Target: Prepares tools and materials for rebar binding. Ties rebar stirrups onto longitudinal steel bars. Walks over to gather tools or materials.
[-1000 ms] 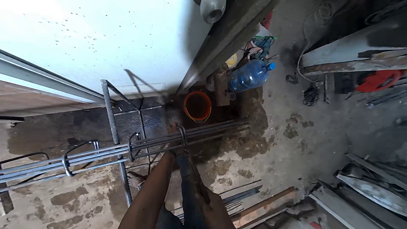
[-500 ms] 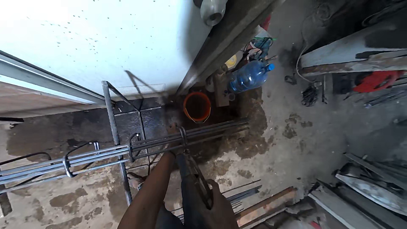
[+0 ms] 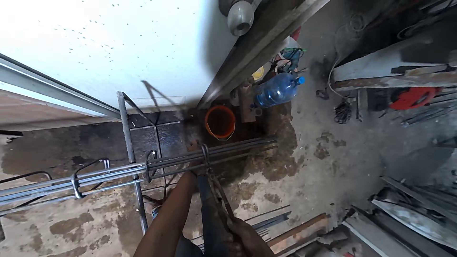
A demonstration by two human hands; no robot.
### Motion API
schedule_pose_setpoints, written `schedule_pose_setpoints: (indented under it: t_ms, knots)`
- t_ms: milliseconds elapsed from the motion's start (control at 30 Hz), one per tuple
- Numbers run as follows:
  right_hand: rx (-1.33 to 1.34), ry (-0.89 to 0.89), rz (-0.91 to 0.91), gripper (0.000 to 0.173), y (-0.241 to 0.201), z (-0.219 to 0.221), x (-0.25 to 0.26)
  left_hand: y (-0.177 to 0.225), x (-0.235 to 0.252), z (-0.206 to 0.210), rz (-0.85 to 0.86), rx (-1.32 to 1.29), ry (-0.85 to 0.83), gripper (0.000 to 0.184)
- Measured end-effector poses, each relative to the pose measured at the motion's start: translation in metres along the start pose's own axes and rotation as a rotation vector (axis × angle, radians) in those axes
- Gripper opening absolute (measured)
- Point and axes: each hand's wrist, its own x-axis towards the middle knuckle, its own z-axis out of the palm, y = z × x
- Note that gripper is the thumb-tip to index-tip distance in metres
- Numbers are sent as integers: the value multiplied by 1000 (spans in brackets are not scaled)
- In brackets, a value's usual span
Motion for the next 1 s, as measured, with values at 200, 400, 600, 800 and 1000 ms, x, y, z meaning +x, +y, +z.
schedule_pose_setpoints:
  t_ms: [200,400,600,800,1000]
  knots:
    - [-1309,817,-241,76,-5,44,-8,3,-4,-2,-11,94,-52,39]
    - [-1352,705,-286,53,11,44,-5,-3,4,2,27,152,-41,38]
    - [-50,6,-102,43,4,-8,-1,-8,8,5,64,108,-17,39]
    - [-921,564,-181,88,-5,22,4,-4,5,4,1,82,16,38]
    - [-576,246,-395,45,-6,1,-1,-6,12,9,-34,-76,92,37]
